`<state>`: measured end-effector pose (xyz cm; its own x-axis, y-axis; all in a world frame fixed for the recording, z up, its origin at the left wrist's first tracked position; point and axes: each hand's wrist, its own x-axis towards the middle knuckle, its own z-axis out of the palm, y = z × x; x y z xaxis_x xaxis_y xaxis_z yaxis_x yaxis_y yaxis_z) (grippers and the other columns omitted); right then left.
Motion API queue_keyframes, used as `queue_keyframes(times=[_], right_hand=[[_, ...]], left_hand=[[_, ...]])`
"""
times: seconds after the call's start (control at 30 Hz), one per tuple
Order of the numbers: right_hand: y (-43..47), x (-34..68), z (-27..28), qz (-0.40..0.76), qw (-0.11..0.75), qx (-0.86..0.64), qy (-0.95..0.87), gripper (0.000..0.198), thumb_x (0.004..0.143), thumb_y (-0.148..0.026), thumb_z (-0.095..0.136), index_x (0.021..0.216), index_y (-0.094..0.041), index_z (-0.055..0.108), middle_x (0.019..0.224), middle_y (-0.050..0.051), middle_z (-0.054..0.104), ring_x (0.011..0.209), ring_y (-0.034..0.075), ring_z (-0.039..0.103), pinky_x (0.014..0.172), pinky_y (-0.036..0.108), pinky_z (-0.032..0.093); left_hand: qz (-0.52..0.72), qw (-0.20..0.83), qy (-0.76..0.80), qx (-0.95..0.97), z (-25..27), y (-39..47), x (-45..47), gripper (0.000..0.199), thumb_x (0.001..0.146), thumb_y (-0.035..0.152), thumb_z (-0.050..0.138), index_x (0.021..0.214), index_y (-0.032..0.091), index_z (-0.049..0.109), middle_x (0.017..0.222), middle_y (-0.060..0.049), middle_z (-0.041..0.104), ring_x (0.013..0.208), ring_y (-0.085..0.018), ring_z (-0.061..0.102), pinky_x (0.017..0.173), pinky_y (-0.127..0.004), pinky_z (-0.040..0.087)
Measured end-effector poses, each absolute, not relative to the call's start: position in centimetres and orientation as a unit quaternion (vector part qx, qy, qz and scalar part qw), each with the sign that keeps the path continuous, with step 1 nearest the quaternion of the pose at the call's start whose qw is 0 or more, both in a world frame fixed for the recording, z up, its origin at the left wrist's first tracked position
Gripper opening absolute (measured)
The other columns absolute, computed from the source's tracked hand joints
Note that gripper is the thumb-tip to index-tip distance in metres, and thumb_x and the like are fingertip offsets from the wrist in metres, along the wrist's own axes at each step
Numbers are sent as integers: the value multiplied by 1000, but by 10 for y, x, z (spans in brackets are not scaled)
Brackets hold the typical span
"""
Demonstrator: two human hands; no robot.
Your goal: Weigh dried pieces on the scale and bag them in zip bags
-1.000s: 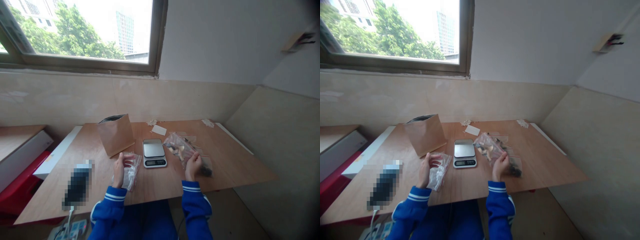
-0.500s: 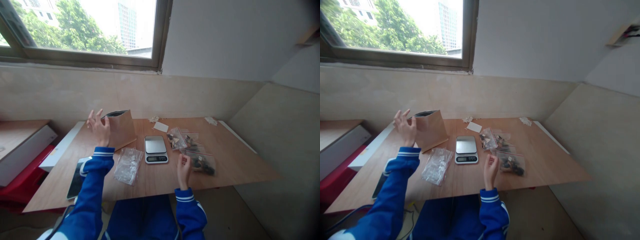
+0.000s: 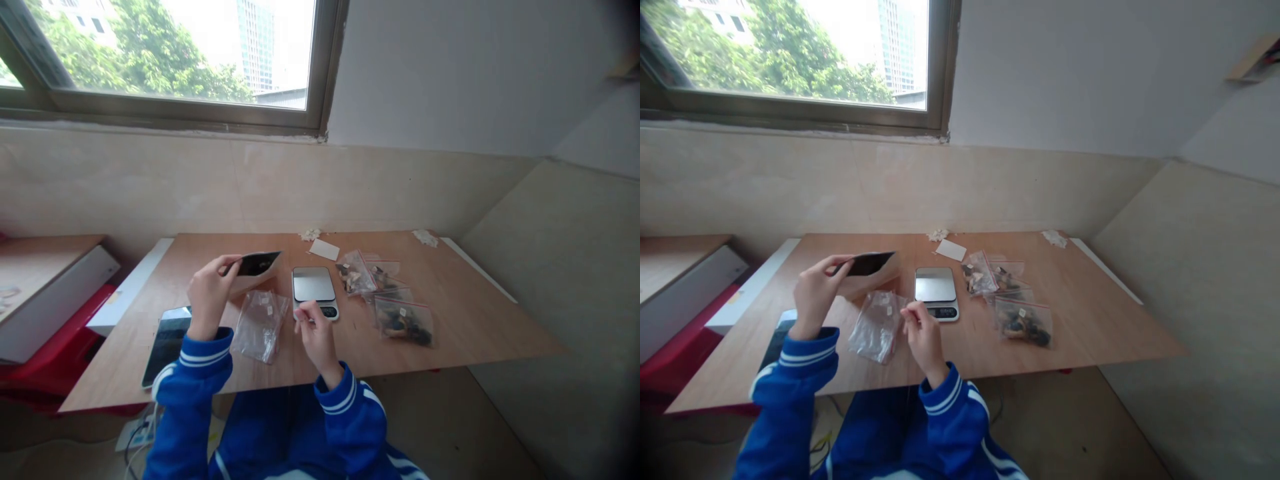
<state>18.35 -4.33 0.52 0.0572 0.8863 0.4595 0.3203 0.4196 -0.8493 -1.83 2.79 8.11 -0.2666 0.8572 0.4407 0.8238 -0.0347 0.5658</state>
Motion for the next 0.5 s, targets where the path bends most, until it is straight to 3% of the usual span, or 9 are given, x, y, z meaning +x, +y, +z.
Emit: queue_keyframes(times=[0.07, 0.13, 0.2, 0.37, 0.43, 0.5], right_hand=[[-38, 172, 24, 212, 520, -429, -708, 20, 98, -20, 37, 98, -21, 56, 87, 3, 64, 85, 15, 62, 82, 29, 50], [-33, 162, 36, 157, 450, -392, -787, 31, 96, -10, 32, 114, -18, 56, 116, 9, 62, 117, 19, 53, 101, 36, 42], [-29, 155, 38, 115, 364, -394, -836, 39, 92, -3, 32, 123, -13, 53, 126, 13, 57, 128, 22, 44, 108, 39, 38], [-28, 146, 31, 116, 186, -502, -836, 39, 85, 1, 39, 116, -13, 59, 97, 13, 68, 95, 24, 64, 85, 35, 51], [-19, 143, 28, 136, 162, -530, -821, 40, 82, 2, 41, 114, -13, 61, 97, 15, 69, 89, 26, 66, 79, 36, 52], [-1, 138, 24, 168, 199, -524, -810, 40, 81, 1, 46, 115, -12, 62, 103, 17, 69, 93, 28, 66, 82, 36, 51]], left_hand=[[379, 54, 679, 627, 74, 8, -12, 24, 81, 48, 62, 94, 32, 73, 75, 1, 73, 72, -19, 69, 59, -25, 44], [380, 74, 668, 636, 66, -5, -9, 23, 81, 46, 62, 93, 31, 73, 74, 2, 73, 71, -18, 69, 59, -24, 44], [397, 92, 658, 633, 60, -12, -8, 21, 81, 45, 62, 90, 29, 73, 75, 3, 74, 71, -17, 70, 60, -23, 45], [448, 129, 638, 613, 50, -18, -6, 21, 82, 44, 60, 84, 26, 71, 74, 4, 73, 67, -15, 69, 62, -22, 47], [443, 135, 637, 616, 46, -21, -1, 21, 82, 44, 60, 84, 26, 71, 71, 3, 72, 66, -17, 69, 61, -23, 47], [430, 137, 637, 625, 40, -26, 5, 22, 82, 44, 59, 86, 27, 72, 68, 1, 72, 65, -18, 69, 60, -24, 47]])
